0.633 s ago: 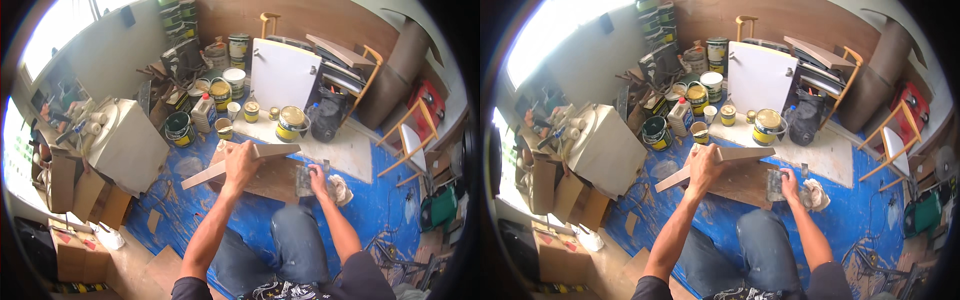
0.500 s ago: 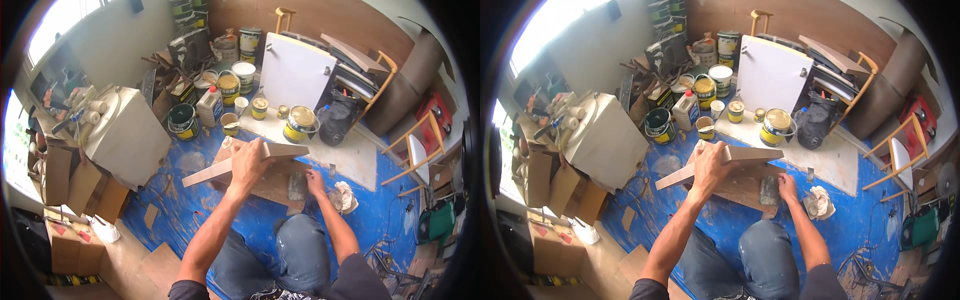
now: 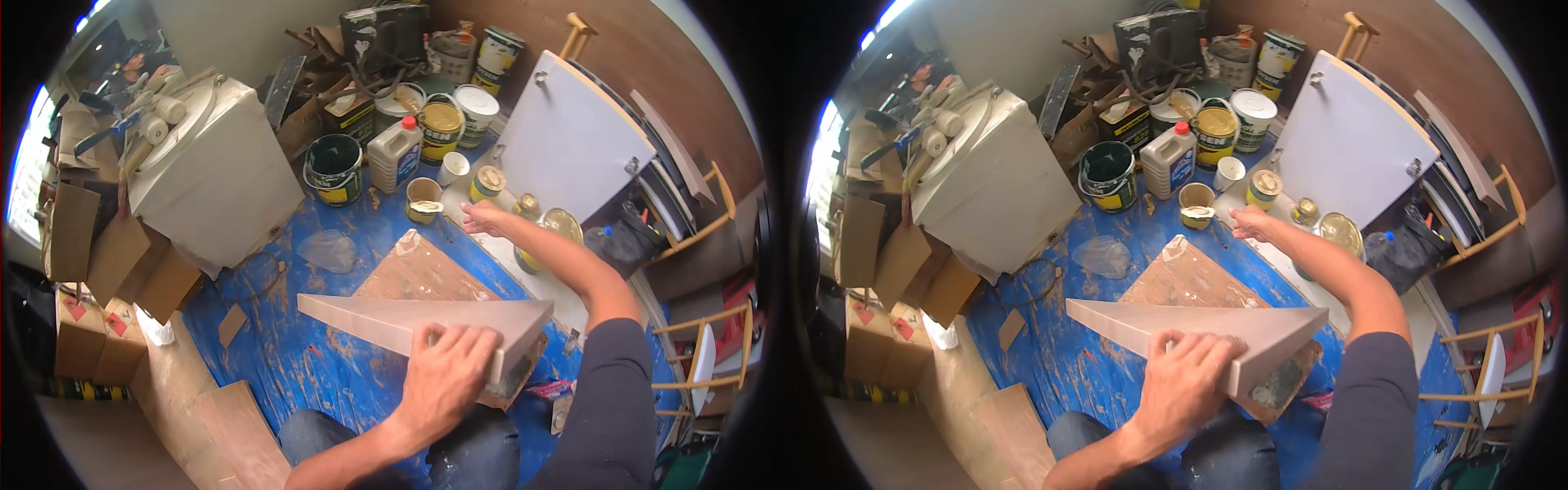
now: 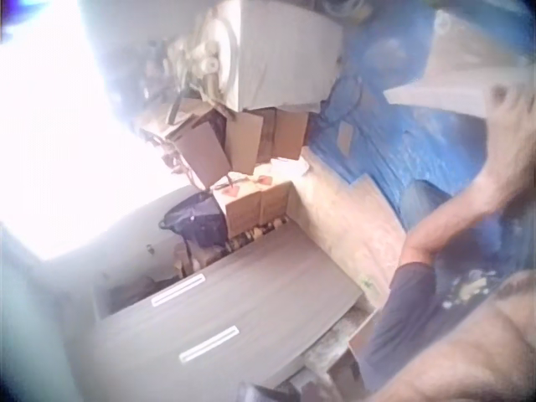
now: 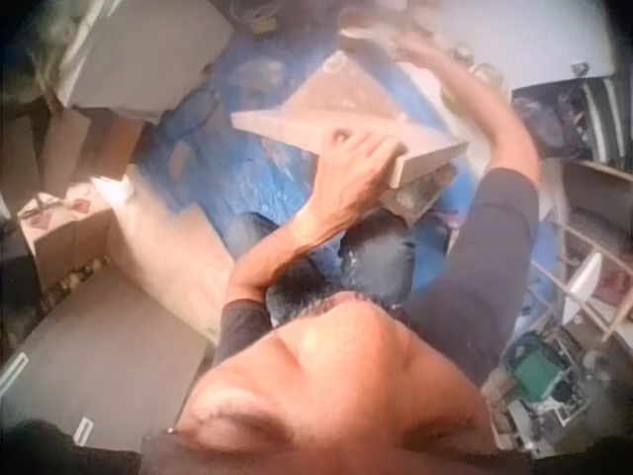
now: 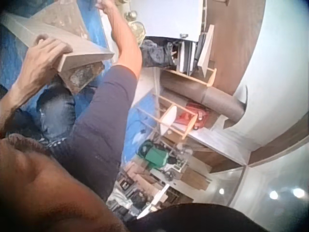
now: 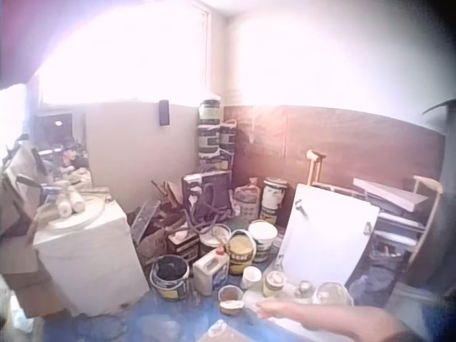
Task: The person sits on the floor and wipes a triangular wooden piece with a cloth. They then use a sanding block to smooth the edges of the wood. Finally, they apply a finish to the wood using a paintbrush.
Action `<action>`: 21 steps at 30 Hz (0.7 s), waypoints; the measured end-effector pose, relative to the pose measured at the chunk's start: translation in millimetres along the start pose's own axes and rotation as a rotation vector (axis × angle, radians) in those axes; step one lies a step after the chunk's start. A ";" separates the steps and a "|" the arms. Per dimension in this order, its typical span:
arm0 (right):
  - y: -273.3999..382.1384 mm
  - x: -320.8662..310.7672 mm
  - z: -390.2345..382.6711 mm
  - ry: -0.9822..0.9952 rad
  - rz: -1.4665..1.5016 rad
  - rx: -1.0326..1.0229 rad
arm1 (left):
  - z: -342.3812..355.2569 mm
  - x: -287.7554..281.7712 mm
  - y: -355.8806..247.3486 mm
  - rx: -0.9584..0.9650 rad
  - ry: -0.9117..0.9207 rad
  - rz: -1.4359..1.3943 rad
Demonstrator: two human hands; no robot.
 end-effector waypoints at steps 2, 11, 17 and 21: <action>-8.4 19.1 40.9 -0.050 0.112 0.126 | -0.1 0.4 -0.5 0.004 -0.008 -0.010; 26.0 70.1 74.7 0.050 0.360 0.039 | 1.2 3.8 8.7 -0.032 0.032 -0.006; 90.7 -35.4 -64.3 0.084 0.485 -0.263 | -2.2 0.5 11.6 -0.025 0.107 0.010; 83.8 -152.3 -283.1 -0.020 0.531 -0.438 | 16.9 4.9 7.1 0.137 0.122 0.048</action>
Point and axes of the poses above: each hand's wrist, its own z-axis towards the middle knuckle, its own x-axis out of the palm, y = z × x, the point moved 8 cm from there along z, towards the middle knuckle, and after that the axes turned 4 degrees about y, right-handed, at the moved point
